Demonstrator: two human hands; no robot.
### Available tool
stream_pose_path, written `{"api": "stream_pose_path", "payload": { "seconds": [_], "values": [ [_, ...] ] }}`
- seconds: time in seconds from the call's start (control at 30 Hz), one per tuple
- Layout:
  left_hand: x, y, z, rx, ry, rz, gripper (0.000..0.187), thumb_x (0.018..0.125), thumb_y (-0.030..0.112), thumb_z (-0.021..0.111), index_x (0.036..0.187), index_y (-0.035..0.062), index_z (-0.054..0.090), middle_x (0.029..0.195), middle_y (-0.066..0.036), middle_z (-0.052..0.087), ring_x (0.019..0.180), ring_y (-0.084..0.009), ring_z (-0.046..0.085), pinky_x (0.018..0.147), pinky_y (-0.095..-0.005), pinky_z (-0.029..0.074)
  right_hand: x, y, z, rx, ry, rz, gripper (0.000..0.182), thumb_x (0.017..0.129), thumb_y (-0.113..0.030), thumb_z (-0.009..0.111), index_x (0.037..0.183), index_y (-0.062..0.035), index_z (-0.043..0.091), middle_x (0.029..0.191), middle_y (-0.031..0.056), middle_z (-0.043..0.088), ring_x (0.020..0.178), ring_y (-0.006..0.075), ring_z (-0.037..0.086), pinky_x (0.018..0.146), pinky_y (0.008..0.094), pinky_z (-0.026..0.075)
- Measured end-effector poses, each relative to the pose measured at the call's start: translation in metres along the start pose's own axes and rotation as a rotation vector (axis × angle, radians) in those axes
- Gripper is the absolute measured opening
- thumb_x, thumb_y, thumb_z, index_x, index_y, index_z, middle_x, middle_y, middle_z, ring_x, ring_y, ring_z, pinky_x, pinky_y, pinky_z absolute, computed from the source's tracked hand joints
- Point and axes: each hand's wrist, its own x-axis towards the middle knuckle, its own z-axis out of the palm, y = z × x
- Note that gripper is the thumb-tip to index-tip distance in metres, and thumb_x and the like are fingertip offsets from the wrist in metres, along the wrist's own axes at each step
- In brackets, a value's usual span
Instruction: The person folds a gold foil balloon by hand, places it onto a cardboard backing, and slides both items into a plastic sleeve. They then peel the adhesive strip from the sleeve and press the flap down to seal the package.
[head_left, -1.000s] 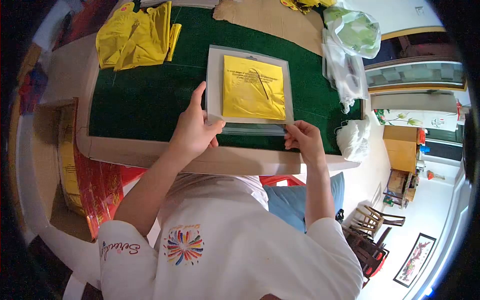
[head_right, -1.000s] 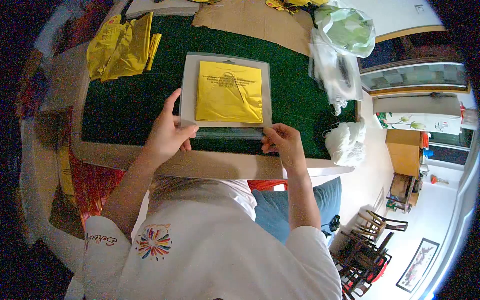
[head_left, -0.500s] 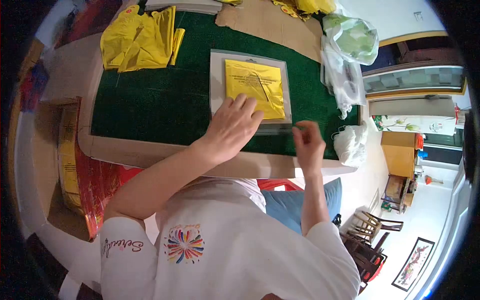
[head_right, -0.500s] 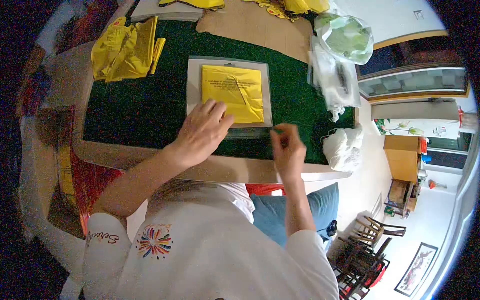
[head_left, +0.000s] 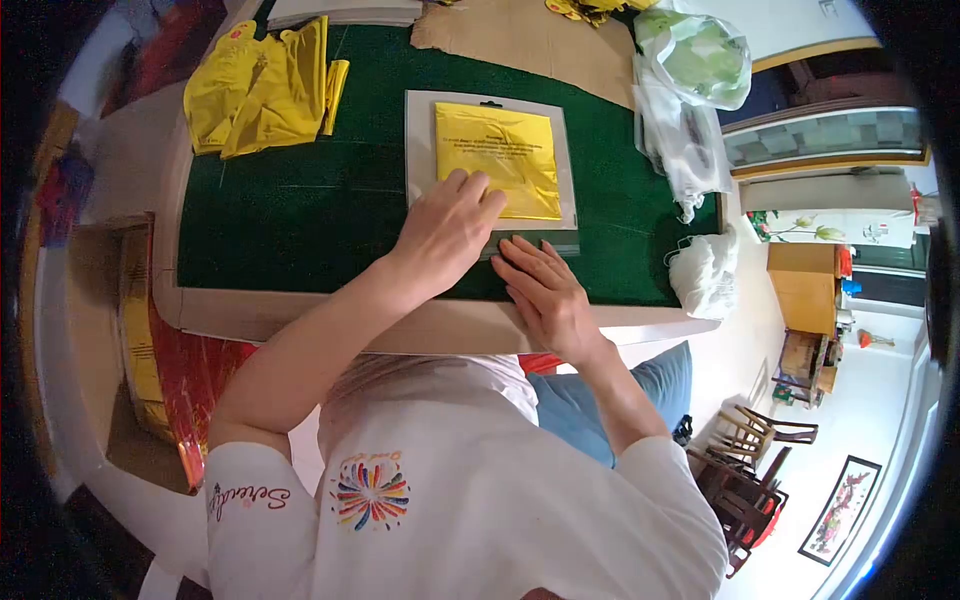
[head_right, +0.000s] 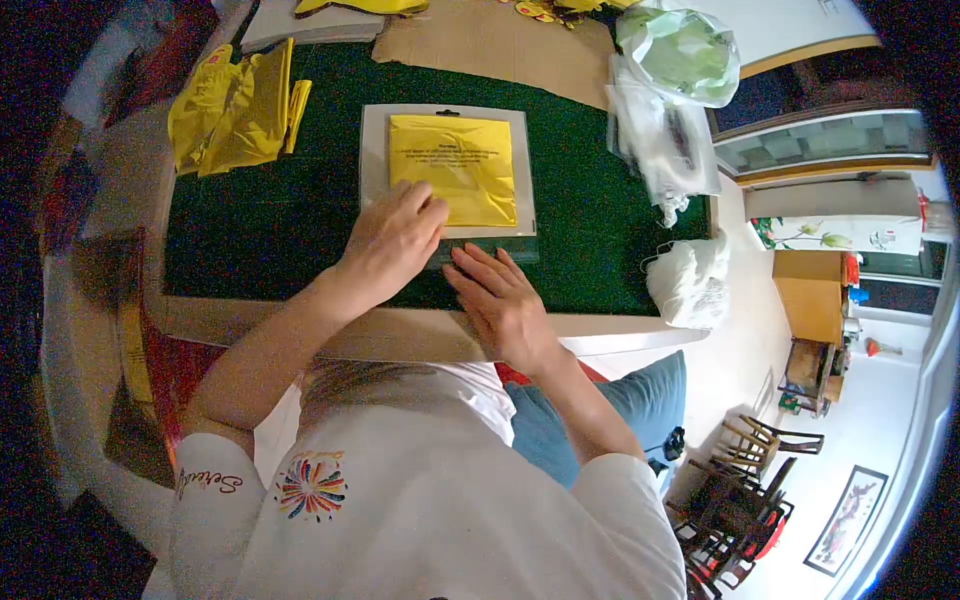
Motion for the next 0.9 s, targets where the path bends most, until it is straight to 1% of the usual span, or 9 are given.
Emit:
{"api": "stream_pose_path", "payload": {
  "seconds": [0.07,0.23,0.37,0.53,0.7,0.77,0.8,0.87,0.9],
  "values": [
    [0.001,-0.001,-0.001,0.021,0.018,0.0,0.014,0.073,0.006,0.063,0.086,0.0036,0.058,0.09,-0.01,0.053,0.088,-0.0253,0.056,0.066,-0.0347,0.054,0.001,0.0,-0.001,0.003,-0.022,0.004,0.037,0.084,-0.003,0.061,0.122,-0.0043,0.062,0.132,0.015,0.055,0.127,0.0326,0.048,0.108,0.0495,0.035],
    [-0.005,0.009,-0.016,-0.012,-0.02,0.03,0.016,0.073,0.007,0.063,0.088,0.0042,0.058,0.09,-0.01,0.053,0.088,-0.0255,0.055,0.069,-0.0355,0.052,0.0,0.0,0.001,0.017,-0.004,0.008,0.037,0.085,-0.003,0.06,0.122,-0.0044,0.061,0.132,0.0151,0.054,0.127,0.0328,0.048,0.108,0.0495,0.035],
    [-0.005,0.007,-0.012,0.031,-0.005,0.057,0.015,0.074,0.007,0.062,0.087,0.0044,0.057,0.09,-0.01,0.052,0.088,-0.0259,0.055,0.07,-0.0356,0.052,0.001,-0.001,-0.001,0.009,0.003,-0.002,0.037,0.085,-0.003,0.06,0.122,-0.0042,0.062,0.131,0.0155,0.054,0.127,0.0331,0.048,0.108,0.0497,0.035],
    [-0.003,0.003,-0.009,0.041,0.0,0.017,0.013,0.075,0.007,0.062,0.087,0.0039,0.056,0.09,-0.01,0.051,0.088,-0.0264,0.055,0.072,-0.0352,0.051,0.0,0.0,0.002,0.011,0.008,-0.004,0.036,0.086,-0.003,0.059,0.121,-0.0041,0.062,0.131,0.0156,0.055,0.127,0.0334,0.048,0.107,0.05,0.035],
    [-0.001,0.006,-0.007,0.047,0.04,0.044,0.012,0.077,0.01,0.061,0.088,0.0054,0.056,0.089,-0.01,0.051,0.087,-0.0262,0.055,0.07,-0.0368,0.05,-0.001,0.0,0.001,0.003,0.036,0.002,0.035,0.084,-0.001,0.06,0.119,-0.0038,0.063,0.129,0.0166,0.056,0.125,0.0337,0.05,0.106,0.0492,0.037],
    [0.005,0.012,-0.006,0.042,0.046,0.061,0.013,0.078,0.011,0.06,0.089,0.006,0.056,0.089,-0.01,0.051,0.085,-0.0262,0.056,0.07,-0.0374,0.049,-0.006,0.003,-0.001,0.155,0.135,0.003,0.036,0.082,0.003,0.062,0.117,-0.0029,0.063,0.127,0.018,0.057,0.123,0.0339,0.052,0.106,0.0478,0.038],
    [0.008,0.017,-0.007,-0.008,0.045,0.086,0.013,0.079,0.012,0.06,0.09,0.0068,0.057,0.088,-0.01,0.052,0.084,-0.0261,0.056,0.069,-0.0378,0.049,-0.01,0.004,-0.012,0.109,0.208,0.003,0.034,0.078,0.009,0.06,0.111,-0.0006,0.065,0.122,0.0187,0.06,0.117,0.0332,0.056,0.1,0.0432,0.043],
    [0.017,0.029,-0.001,-0.096,0.09,0.177,0.016,0.079,0.013,0.059,0.094,0.0082,0.056,0.085,-0.009,0.052,0.078,-0.0252,0.058,0.068,-0.0379,0.049,-0.015,0.017,-0.033,0.078,0.412,0.039,0.035,0.075,0.009,0.061,0.108,-0.0008,0.065,0.114,0.0178,0.062,0.106,0.0331,0.06,0.089,0.041,0.049],
    [0.022,0.038,0.004,-0.14,0.079,0.204,0.015,0.077,0.012,0.059,0.091,0.0087,0.056,0.082,-0.008,0.052,0.074,-0.0234,0.058,0.064,-0.0365,0.05,-0.013,0.026,-0.044,0.051,0.534,0.07,0.031,0.075,0.013,0.057,0.103,0.0001,0.064,0.105,0.0173,0.063,0.098,0.0311,0.061,0.081,0.038,0.05]
  ]
}}
